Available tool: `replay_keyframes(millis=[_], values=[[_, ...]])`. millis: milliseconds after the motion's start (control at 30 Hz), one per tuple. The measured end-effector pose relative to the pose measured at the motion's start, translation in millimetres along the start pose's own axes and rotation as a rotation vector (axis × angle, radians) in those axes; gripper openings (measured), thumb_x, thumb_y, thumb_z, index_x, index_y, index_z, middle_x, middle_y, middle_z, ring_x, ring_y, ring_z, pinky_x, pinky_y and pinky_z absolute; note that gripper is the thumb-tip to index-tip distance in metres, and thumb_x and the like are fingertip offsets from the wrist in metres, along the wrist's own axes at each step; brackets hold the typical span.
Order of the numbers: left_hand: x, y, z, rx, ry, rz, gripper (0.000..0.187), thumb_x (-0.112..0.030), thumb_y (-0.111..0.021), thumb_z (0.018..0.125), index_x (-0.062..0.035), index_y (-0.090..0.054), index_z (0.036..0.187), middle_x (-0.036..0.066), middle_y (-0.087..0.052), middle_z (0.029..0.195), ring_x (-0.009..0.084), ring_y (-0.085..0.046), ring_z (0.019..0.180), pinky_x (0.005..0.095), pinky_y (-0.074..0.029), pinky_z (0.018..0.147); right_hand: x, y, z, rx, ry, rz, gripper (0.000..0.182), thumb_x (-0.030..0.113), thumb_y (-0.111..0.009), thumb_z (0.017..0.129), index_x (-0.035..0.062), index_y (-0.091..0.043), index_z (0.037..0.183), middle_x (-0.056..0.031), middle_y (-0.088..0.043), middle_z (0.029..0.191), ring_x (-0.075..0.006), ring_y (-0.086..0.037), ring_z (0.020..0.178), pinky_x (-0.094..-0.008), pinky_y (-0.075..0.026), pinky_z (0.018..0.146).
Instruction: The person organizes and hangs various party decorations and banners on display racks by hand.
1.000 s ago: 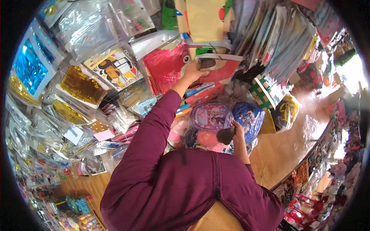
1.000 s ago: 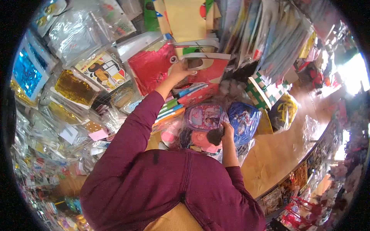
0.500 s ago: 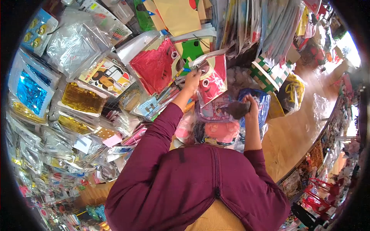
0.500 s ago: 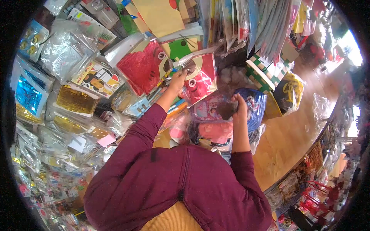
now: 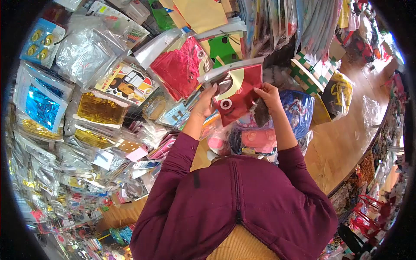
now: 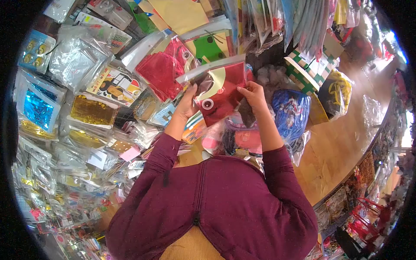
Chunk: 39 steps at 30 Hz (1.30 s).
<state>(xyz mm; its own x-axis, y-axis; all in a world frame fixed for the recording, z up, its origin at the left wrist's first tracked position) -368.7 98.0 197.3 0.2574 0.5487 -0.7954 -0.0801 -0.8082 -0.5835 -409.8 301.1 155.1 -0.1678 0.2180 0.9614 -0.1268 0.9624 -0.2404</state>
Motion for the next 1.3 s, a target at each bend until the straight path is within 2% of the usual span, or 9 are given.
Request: replay_keyframes(millis=[300, 433, 567, 667, 733, 967, 1100, 1167, 1300], values=[[59.0, 22.0, -25.3, 0.083, -0.124, 0.608, 0.033, -0.026, -0.043, 0.092, -0.0085, -0.044, 0.12, 0.007, -0.051, 0.115, 0.0209, -0.052, 0.104, 0.0401, -0.043, 0.087, 13.7, 15.1, -2.0, -0.322, 0.126, 0.209, 0.019, 0.003, -0.064, 0.075, 0.0, -0.056, 0.092, -0.0064, -0.059, 0.08, -0.0089, -0.054, 0.069, -0.0203, -0.043, 0.061], [70.1, -1.2, -39.1, -0.122, 0.226, -0.191, 0.035, -0.026, -0.035, 0.094, -0.004, -0.043, 0.121, 0.011, -0.053, 0.112, 0.0235, -0.053, 0.103, 0.042, -0.045, 0.086, 83.4, -18.2, -51.1, -0.284, 0.257, 0.458, 0.013, 0.006, -0.055, 0.082, 0.0017, -0.055, 0.094, -0.0058, -0.059, 0.078, -0.0116, -0.058, 0.067, -0.0231, -0.047, 0.061], [76.6, -32.8, -44.0, 0.117, 0.207, -0.351, 0.038, -0.025, -0.043, 0.091, -0.0043, -0.041, 0.123, 0.011, -0.052, 0.115, 0.0239, -0.051, 0.106, 0.038, -0.043, 0.089, 89.2, -136.0, -108.2, 0.099, 0.85, -0.718, 0.042, 0.018, -0.064, 0.071, 0.0086, -0.054, 0.112, -0.0128, -0.049, 0.12, -0.032, -0.041, 0.116, -0.0464, -0.029, 0.098], [11.6, -84.9, -77.1, 0.082, -0.542, 0.954, 0.046, -0.033, -0.042, 0.091, -0.0055, -0.037, 0.127, 0.011, -0.046, 0.122, 0.025, -0.046, 0.113, 0.0411, -0.036, 0.096, 74.9, -139.0, -104.4, 0.201, 0.78, -0.883, 0.047, 0.025, -0.058, 0.075, 0.0101, -0.049, 0.119, -0.0145, -0.035, 0.134, -0.0351, -0.03, 0.125, -0.0502, -0.022, 0.101], [81.8, -48.7, -70.6, -0.067, 0.244, -0.391, 0.047, -0.035, -0.039, 0.092, -0.0049, -0.034, 0.128, 0.011, -0.045, 0.124, 0.0259, -0.044, 0.115, 0.0417, -0.034, 0.098, 74.5, -129.5, -95.1, 0.128, 0.774, -0.926, 0.044, 0.025, -0.054, 0.078, 0.0091, -0.049, 0.119, -0.0176, -0.033, 0.135, -0.0367, -0.028, 0.125, -0.0476, -0.021, 0.102], [114.6, -15.3, -91.7, 0.009, 0.354, -0.166, 0.041, -0.032, -0.035, 0.094, -0.0046, -0.038, 0.124, 0.011, -0.049, 0.118, 0.0233, -0.049, 0.108, 0.0425, -0.04, 0.093, 2.5, -51.2, -2.5, -0.018, 0.345, -0.747, 0.019, 0.019, -0.056, 0.081, 0.0033, -0.062, 0.089, -0.0137, -0.064, 0.078, -0.0326, -0.06, 0.071, -0.039, -0.048, 0.065], [122.2, 25.6, -81.3, 0.229, -0.049, 0.814, 0.072, -0.015, -0.065, 0.076, -0.002, -0.025, 0.135, 0.019, -0.057, 0.095, 0.0312, -0.057, 0.09, 0.0343, -0.044, 0.084, -112.1, 7.0, 2.7, 0.113, -0.069, 0.005, 0.039, 0.035, -0.052, 0.086, -0.0015, -0.06, 0.093, -0.009, -0.064, 0.092, -0.0208, -0.061, 0.08, -0.0349, -0.049, 0.071], [72.3, -7.8, -85.6, 0.088, -0.058, 0.601, 0.057, -0.018, -0.06, 0.082, -0.003, -0.034, 0.13, 0.015, -0.057, 0.097, 0.0274, -0.058, 0.092, 0.0347, -0.045, 0.081, -84.4, -0.8, -48.7, 0.012, -0.467, 0.515, 0.051, 0.045, -0.048, 0.086, 0.0003, -0.055, 0.108, -0.0107, -0.062, 0.1, -0.0231, -0.061, 0.086, -0.0347, -0.048, 0.079], [63.2, -15.2, -87.1, 0.024, 0.317, -0.195, 0.032, -0.022, -0.049, 0.091, -0.006, -0.044, 0.118, 0.004, -0.055, 0.105, 0.0143, -0.055, 0.095, 0.0295, -0.045, 0.082, -66.6, 6.3, -68.9, 0.256, -0.235, 0.801, 0.063, 0.055, -0.042, 0.085, 0.0019, -0.047, 0.119, -0.0106, -0.058, 0.108, -0.0231, -0.057, 0.097, -0.0356, -0.044, 0.087]])
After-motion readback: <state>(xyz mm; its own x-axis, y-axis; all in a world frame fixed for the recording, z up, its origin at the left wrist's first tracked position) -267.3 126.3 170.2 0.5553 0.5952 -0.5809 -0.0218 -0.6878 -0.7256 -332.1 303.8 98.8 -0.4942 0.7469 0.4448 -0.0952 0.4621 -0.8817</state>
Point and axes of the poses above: each hand's wrist, its own z-axis towards the middle knuckle, its own y-axis out of the back of the hand, x = y × z, the point moved 10 cm from there along z, towards the middle knuckle
